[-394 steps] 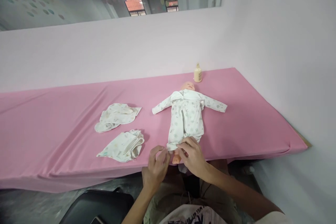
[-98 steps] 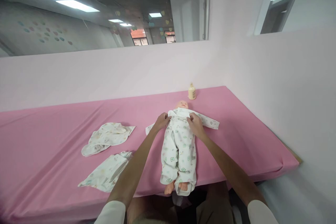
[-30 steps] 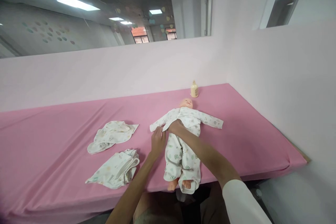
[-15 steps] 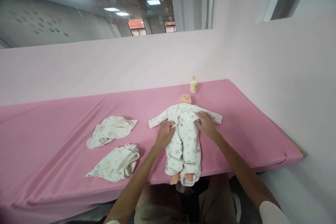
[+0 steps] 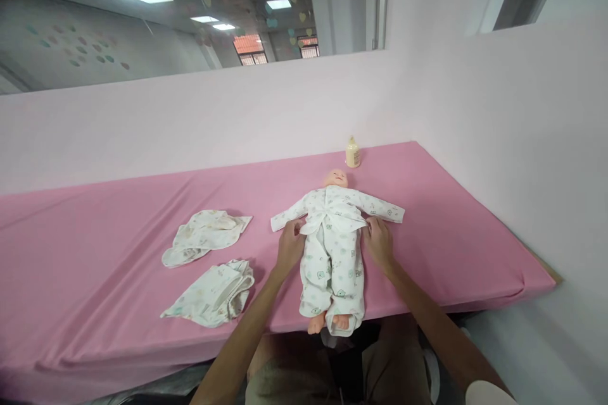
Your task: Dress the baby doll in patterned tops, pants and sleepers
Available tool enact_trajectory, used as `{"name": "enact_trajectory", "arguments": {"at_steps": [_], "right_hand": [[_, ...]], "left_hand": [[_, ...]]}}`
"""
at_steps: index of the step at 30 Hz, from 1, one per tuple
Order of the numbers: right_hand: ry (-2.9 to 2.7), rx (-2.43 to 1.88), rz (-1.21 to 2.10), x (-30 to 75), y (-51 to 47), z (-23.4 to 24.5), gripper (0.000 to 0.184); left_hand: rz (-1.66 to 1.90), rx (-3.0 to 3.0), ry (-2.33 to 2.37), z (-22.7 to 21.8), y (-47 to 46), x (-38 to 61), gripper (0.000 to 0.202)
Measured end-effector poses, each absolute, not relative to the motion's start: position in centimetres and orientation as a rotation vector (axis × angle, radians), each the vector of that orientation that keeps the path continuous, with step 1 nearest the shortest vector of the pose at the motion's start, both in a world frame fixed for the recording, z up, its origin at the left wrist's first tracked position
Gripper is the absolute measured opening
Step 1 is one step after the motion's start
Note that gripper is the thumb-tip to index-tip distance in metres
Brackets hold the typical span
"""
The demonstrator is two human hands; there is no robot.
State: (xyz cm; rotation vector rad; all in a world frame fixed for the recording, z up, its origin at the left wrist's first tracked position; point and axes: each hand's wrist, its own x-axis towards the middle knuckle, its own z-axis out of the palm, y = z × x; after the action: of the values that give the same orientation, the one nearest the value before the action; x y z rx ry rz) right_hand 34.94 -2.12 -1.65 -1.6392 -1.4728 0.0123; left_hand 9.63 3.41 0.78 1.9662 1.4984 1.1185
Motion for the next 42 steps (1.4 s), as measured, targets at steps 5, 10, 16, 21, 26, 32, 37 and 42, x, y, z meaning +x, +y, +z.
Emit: {"name": "enact_trajectory", "arguments": {"at_steps": [5,10,16,21,26,32,37,42], "right_hand": [[-1.488,-1.883,0.093,34.3,-1.7,-2.0,0.030],[-1.665,-1.888,0.069,34.6,-3.4,-2.6,0.030],[-1.833,-1.822,-0.194,35.6,-4.4,-3.0,0.022],[-1.788,-1.642,-0.262,34.0,-3.2,-0.4,0.029],[-1.803,-1.425,-0.151,31.5,-2.0,2.5,0.027],[-2.026,-1.199,-0.057,30.3,-2.9,1.8,0.024],[-2.164,-1.191,-0.050,31.0,-4.1,1.4,0.020],[-1.979,-1.186,0.201,31.1,-2.7,3.2,0.021]], "left_hand": [[1.049,1.958,1.683,0.1,4.2,10.1,0.022],[0.815,2.162,1.800,-0.6,4.2,9.8,0.019],[0.747,2.476,1.694,-0.6,3.1,8.6,0.016],[1.062,2.286,1.574,2.0,3.2,10.1,0.021],[1.136,2.411,1.301,4.0,2.7,12.2,0.021],[0.998,2.681,1.022,3.4,1.5,12.0,0.019],[0.911,2.655,0.973,3.0,1.1,11.2,0.014],[0.946,2.526,1.013,3.1,1.1,11.3,0.015]]}}
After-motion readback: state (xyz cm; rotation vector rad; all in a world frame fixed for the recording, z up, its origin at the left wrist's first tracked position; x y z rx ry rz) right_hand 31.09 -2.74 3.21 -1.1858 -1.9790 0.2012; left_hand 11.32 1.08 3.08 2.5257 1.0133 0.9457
